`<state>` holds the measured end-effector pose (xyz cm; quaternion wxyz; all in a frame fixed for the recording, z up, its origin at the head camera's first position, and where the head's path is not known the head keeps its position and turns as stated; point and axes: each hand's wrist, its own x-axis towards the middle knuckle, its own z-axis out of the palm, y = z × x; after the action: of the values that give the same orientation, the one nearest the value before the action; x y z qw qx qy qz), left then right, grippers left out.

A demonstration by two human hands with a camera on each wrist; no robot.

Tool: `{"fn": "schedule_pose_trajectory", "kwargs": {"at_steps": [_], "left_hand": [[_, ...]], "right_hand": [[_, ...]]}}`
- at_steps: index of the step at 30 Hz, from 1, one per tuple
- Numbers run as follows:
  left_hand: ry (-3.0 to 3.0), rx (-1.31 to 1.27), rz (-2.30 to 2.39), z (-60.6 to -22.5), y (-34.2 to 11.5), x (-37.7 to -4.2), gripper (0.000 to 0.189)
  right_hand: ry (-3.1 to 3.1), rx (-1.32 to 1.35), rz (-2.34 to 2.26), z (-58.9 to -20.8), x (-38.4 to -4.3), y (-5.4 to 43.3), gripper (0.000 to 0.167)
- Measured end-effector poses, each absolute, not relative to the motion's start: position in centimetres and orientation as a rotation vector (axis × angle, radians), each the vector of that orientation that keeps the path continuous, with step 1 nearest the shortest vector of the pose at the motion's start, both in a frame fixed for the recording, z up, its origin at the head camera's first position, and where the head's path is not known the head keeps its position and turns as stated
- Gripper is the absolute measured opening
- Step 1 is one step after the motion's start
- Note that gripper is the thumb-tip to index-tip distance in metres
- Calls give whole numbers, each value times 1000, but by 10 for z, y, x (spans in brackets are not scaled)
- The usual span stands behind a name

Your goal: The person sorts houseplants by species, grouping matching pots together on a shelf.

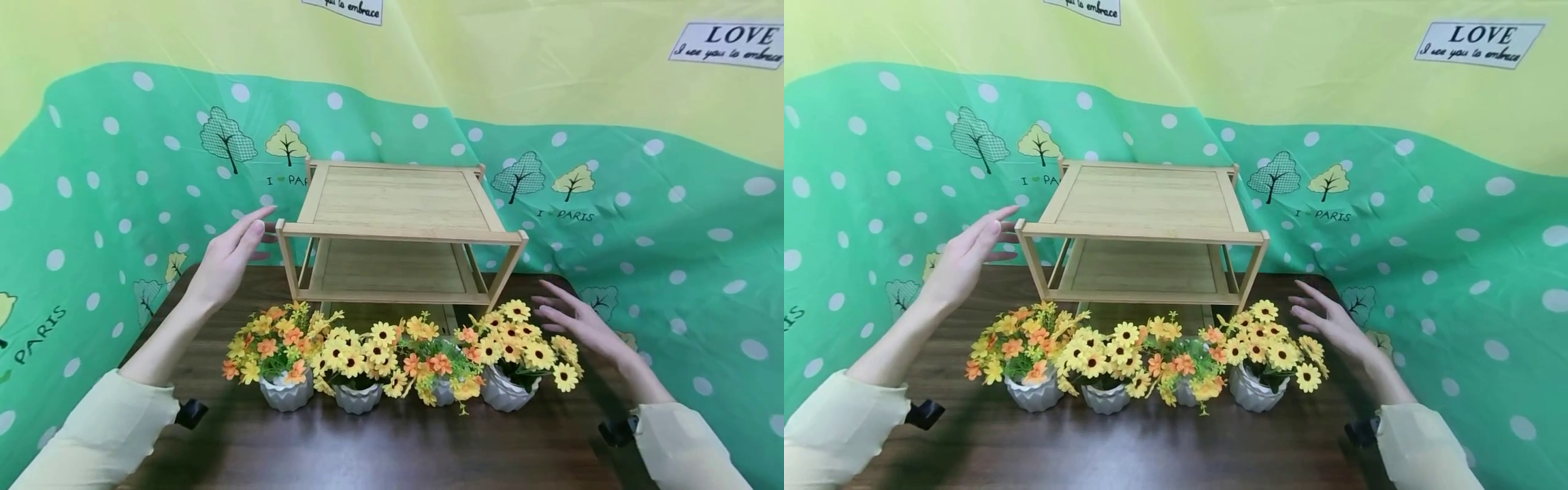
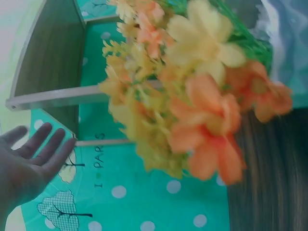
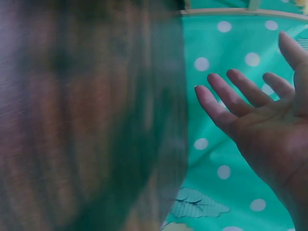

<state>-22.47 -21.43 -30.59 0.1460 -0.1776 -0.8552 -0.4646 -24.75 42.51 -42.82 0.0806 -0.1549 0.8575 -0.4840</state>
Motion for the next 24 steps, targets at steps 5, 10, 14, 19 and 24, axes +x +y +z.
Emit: {"fn": "schedule_pose_trajectory", "kwargs": {"at_steps": [5,10,14,19,24], "left_hand": [[-2553,-485,-1325,-301,-211,-222,52],[-2584,-452,-1376,-299,-207,-222,53],[-2616,-452,-1396,-299,-204,-221,55],[-2619,-486,-1380,-299,-201,-221,51],[-2581,-485,-1422,-297,-198,-223,49]], "right_hand": [[2581,-482,-1371,-440,-239,425,63],[2514,-544,-1356,-452,-227,425,62],[2509,-551,-1320,-458,-218,424,62],[2431,-589,-1386,-458,-208,421,63],[2338,-611,-1445,-457,-202,417,65]]}}
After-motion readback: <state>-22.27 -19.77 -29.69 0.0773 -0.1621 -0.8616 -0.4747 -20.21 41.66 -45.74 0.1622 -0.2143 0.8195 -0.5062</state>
